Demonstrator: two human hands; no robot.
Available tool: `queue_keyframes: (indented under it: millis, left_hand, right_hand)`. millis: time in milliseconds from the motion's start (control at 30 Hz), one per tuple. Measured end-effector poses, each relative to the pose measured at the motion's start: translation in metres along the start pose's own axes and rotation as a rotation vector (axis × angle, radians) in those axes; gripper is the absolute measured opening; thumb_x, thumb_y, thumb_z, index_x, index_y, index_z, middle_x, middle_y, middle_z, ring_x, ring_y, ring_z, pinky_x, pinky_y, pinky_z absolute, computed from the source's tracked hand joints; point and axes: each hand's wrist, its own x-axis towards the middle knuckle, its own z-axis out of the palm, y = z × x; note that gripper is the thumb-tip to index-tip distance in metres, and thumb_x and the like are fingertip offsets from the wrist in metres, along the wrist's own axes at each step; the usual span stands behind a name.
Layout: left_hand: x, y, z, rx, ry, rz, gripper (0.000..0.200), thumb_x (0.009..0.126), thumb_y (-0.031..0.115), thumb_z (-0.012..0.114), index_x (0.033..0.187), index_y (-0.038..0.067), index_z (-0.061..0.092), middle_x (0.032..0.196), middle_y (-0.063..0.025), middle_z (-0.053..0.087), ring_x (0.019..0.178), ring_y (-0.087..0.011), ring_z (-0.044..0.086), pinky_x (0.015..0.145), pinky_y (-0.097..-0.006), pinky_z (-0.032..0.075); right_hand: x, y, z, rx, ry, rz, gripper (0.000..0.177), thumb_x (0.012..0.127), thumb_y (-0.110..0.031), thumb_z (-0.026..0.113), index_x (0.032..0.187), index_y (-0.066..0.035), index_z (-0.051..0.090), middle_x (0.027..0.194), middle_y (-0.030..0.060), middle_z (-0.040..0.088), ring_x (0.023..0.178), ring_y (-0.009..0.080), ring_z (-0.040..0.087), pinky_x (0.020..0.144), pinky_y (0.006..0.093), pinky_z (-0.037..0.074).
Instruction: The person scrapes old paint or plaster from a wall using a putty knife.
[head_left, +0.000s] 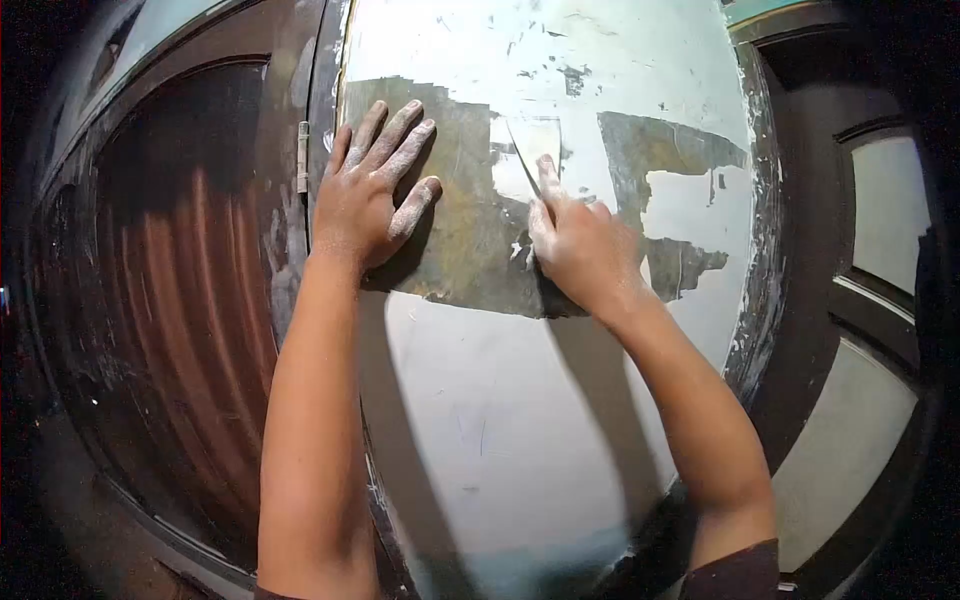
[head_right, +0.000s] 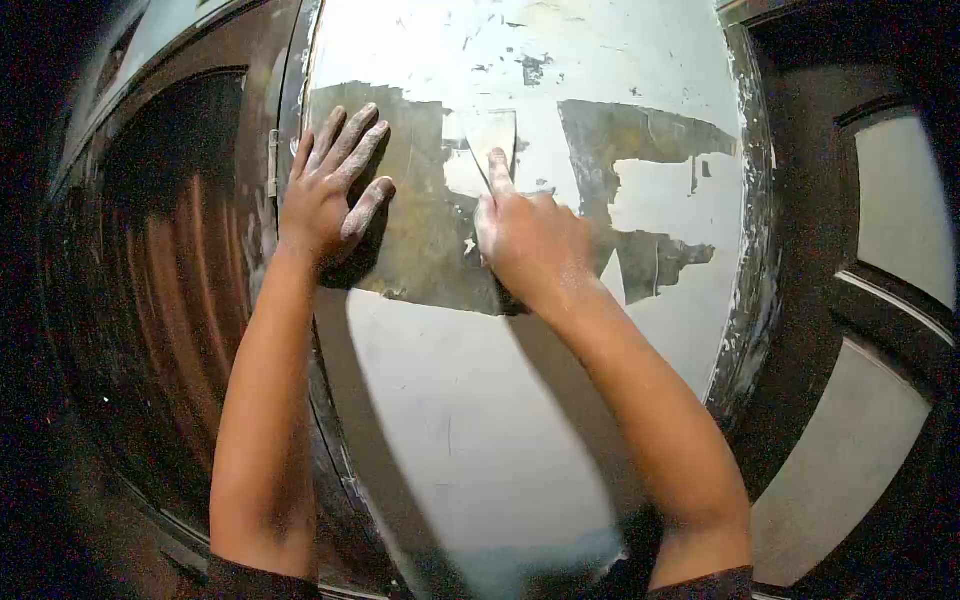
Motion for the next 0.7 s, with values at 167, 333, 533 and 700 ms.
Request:
queue_keyframes:
  millis: [167,333,533,700]
  left_hand:
    - [0.000,-0.001,0.003,0.004,0.008,-0.003,0.059,0.102,0.044,0.055,0.158,0.025,0.049,0.169,0.0006,0.037,0.158,-0.0308,0.030,0.130,-0.0522,0.018]
    - [0.002,0.002,-0.001,0.011,-0.004,-0.020,0.055,0.103,0.043,0.055,0.155,0.028,0.052,0.170,0.0015,0.037,0.158,-0.0299,0.029,0.130,-0.0516,0.018]
    - [-0.003,0.005,0.003,0.039,-0.010,-0.036,0.052,0.105,0.043,0.053,0.155,0.030,0.053,0.170,0.0032,0.036,0.158,-0.0282,0.028,0.130,-0.0516,0.017]
    - [-0.008,0.012,0.008,0.059,0.001,-0.049,0.050,0.106,0.039,0.051,0.155,0.029,0.053,0.169,0.0002,0.037,0.157,-0.0297,0.029,0.129,-0.0538,0.019]
  right_hand:
    - [-0.008,-0.012,0.008,0.021,0.123,-0.007,0.043,0.104,-0.034,0.052,0.134,-0.007,0.066,0.085,0.0244,0.073,0.083,0.0471,0.070,0.076,0.0578,0.054]
    - [-0.011,-0.014,0.004,0.012,0.035,0.052,0.039,0.104,-0.034,0.052,0.125,-0.007,0.070,0.089,0.0255,0.074,0.087,0.0470,0.071,0.078,0.0584,0.055]
    - [-0.019,-0.013,0.002,-0.051,0.039,0.015,0.050,0.105,-0.036,0.049,0.150,-0.014,0.056,0.090,0.0248,0.074,0.089,0.0453,0.072,0.082,0.0586,0.055]
    - [-0.001,-0.010,0.007,-0.027,0.044,0.011,0.051,0.107,-0.036,0.047,0.151,-0.012,0.052,0.089,0.0239,0.074,0.088,0.0466,0.072,0.081,0.0594,0.055]
